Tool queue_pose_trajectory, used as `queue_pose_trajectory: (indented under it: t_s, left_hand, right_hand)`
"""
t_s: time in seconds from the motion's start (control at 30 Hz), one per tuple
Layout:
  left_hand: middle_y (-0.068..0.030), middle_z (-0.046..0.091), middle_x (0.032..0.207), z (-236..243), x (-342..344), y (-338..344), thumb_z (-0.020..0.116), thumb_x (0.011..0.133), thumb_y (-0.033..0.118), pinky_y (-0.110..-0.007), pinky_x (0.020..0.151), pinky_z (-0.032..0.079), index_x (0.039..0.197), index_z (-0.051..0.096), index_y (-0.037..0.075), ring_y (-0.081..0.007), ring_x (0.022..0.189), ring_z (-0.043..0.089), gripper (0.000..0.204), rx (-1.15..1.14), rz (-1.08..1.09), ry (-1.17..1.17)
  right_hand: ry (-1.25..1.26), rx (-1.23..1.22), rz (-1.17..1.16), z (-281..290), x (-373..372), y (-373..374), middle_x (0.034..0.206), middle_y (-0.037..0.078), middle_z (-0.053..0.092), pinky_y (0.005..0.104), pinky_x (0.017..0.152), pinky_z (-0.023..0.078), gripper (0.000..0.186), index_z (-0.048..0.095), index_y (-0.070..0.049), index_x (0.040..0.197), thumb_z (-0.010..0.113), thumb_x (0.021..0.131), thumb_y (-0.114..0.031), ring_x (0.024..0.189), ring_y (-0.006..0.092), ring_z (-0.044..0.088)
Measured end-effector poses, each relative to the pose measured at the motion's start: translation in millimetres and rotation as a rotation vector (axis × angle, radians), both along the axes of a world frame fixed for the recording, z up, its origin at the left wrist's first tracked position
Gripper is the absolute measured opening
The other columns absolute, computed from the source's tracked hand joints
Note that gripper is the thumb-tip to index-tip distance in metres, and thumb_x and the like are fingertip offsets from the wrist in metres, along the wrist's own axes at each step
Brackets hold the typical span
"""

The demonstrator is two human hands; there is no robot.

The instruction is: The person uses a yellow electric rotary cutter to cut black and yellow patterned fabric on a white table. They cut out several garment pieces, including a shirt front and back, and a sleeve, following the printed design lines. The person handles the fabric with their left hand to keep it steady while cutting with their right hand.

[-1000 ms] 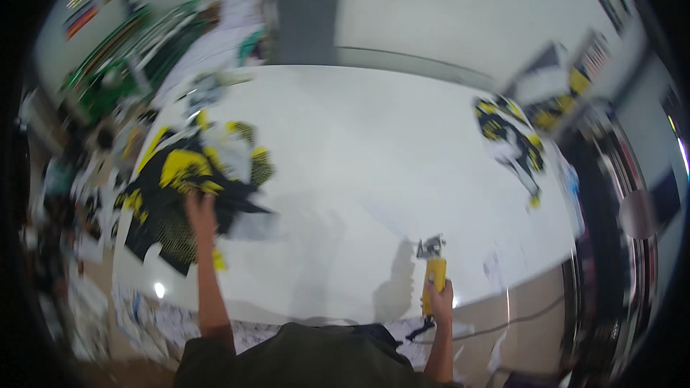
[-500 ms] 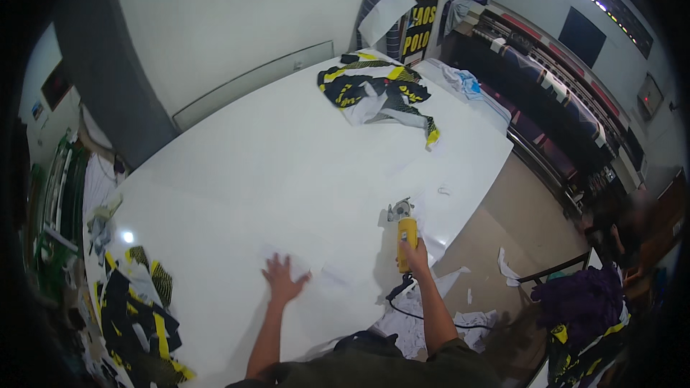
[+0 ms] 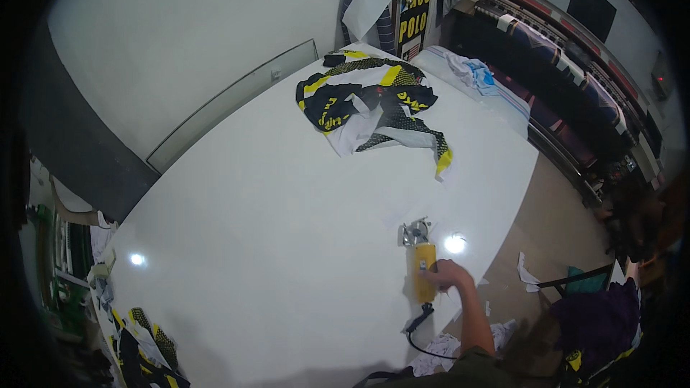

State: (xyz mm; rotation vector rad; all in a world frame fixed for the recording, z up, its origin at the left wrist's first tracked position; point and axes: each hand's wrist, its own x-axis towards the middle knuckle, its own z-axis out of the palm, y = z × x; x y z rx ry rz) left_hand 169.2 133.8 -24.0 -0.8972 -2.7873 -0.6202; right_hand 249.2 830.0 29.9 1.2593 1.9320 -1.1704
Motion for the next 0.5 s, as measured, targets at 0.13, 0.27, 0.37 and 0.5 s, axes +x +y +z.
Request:
queue_pose_trajectory:
  t_s: [0.13,0.27,0.37,0.5]
  left_hand:
    - [-0.0195,0.069,0.108,17.1,-58.0,52.6,0.066,0.103,0.022,-0.05,0.094,0.053,0.117,0.069,0.002,-0.0379,0.109,0.064,0.025,-0.144,0.166,-0.388]
    - [-0.0192,0.069,0.11,42.8,-113.9,87.0,0.066,0.103,0.026,-0.049,0.095,0.053,0.12,0.068,0.002,-0.0364,0.11,0.064,0.029,-0.195,0.221,-0.6]
    - [-0.0191,0.069,0.112,55.3,-138.8,96.7,0.066,0.103,0.028,-0.048,0.096,0.053,0.122,0.067,0.002,-0.0353,0.111,0.064,0.032,-0.215,0.252,-0.684]
    - [-0.0189,0.069,0.115,63.6,-147.3,90.3,0.066,0.104,0.031,-0.047,0.096,0.053,0.125,0.066,0.002,-0.0338,0.112,0.065,0.036,-0.228,0.308,-0.767]
  right_hand:
    - [-0.064,0.667,0.374,16.4,-84.4,86.4,0.1,0.021,0.076,0.0466,0.081,0.06,0.079,0.074,0.003,0.106,0.064,0.087,-0.073,0.093,0.0369,0.075]
    - [0.637,0.873,0.151,4.4,-262.9,185.6,0.101,0.025,0.073,0.0532,0.087,0.057,0.052,0.066,-0.002,0.117,0.07,0.094,-0.048,0.102,0.0443,0.07]
    - [0.833,1.007,0.169,-10.2,-382.7,261.9,0.154,0.025,0.044,0.0504,0.105,0.051,0.073,0.042,-0.004,0.149,0.077,0.086,-0.016,0.129,0.0478,0.056]
    - [0.48,1.121,0.274,-4.6,-467.3,311.8,0.147,0.021,0.052,0.0533,0.099,0.056,0.07,0.046,-0.011,0.15,0.072,0.085,-0.009,0.12,0.0499,0.061]
